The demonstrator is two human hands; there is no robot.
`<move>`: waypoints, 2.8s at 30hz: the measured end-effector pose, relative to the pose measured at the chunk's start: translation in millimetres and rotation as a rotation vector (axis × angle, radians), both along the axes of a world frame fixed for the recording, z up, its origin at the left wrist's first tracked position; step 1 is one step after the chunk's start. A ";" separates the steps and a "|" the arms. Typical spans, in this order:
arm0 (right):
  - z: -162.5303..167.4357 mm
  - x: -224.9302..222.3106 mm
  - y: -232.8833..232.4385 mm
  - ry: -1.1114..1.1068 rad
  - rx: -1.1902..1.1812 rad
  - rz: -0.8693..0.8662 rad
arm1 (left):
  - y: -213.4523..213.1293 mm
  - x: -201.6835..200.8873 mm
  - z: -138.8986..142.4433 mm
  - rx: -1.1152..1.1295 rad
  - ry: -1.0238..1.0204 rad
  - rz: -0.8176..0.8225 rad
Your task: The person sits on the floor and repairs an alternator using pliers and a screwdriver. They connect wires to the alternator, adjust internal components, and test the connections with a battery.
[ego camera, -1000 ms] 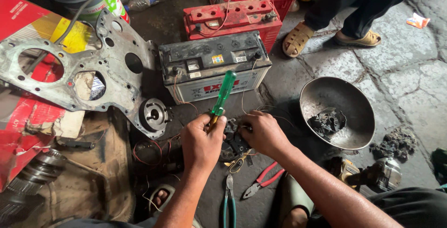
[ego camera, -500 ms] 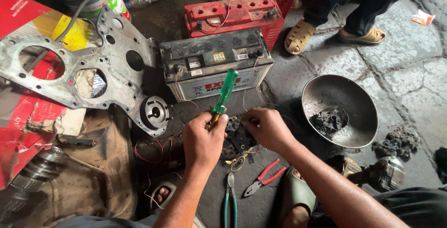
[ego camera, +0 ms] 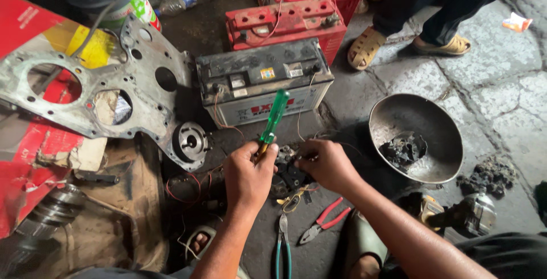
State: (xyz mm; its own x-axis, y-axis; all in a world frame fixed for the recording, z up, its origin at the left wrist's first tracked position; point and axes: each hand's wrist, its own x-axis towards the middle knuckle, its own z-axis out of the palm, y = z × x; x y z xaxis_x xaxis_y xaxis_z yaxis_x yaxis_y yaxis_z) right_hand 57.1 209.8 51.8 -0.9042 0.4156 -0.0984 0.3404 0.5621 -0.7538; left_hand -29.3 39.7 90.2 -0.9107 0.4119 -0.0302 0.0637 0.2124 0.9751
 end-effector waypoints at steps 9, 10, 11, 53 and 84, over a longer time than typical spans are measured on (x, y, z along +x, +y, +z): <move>10.7 1.6 -11.1 -0.065 0.147 0.001 | 2.1 1.6 1.2 0.076 -0.084 -0.004; 11.3 1.3 -10.8 -0.040 0.146 0.000 | 2.1 0.8 0.7 0.063 -0.083 -0.005; 11.3 2.0 -10.6 -0.017 0.143 0.000 | 2.3 0.3 -0.1 0.076 -0.055 -0.005; -9.9 -3.4 19.1 -0.112 -0.090 -0.107 | -7.0 3.7 -43.5 -0.364 0.138 0.049; -153.4 104.0 84.6 -0.415 -0.078 -1.179 | 0.5 1.6 -23.3 -0.441 0.005 -0.004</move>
State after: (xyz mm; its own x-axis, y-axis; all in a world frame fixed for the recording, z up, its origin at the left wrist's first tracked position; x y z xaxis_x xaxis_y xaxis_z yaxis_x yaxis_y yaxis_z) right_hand 161.1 294.4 -101.6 0.1190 0.9301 -0.3476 0.8250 -0.2874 -0.4866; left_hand -27.7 40.2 66.9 -0.9098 0.3641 -0.1992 0.0703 0.6083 0.7906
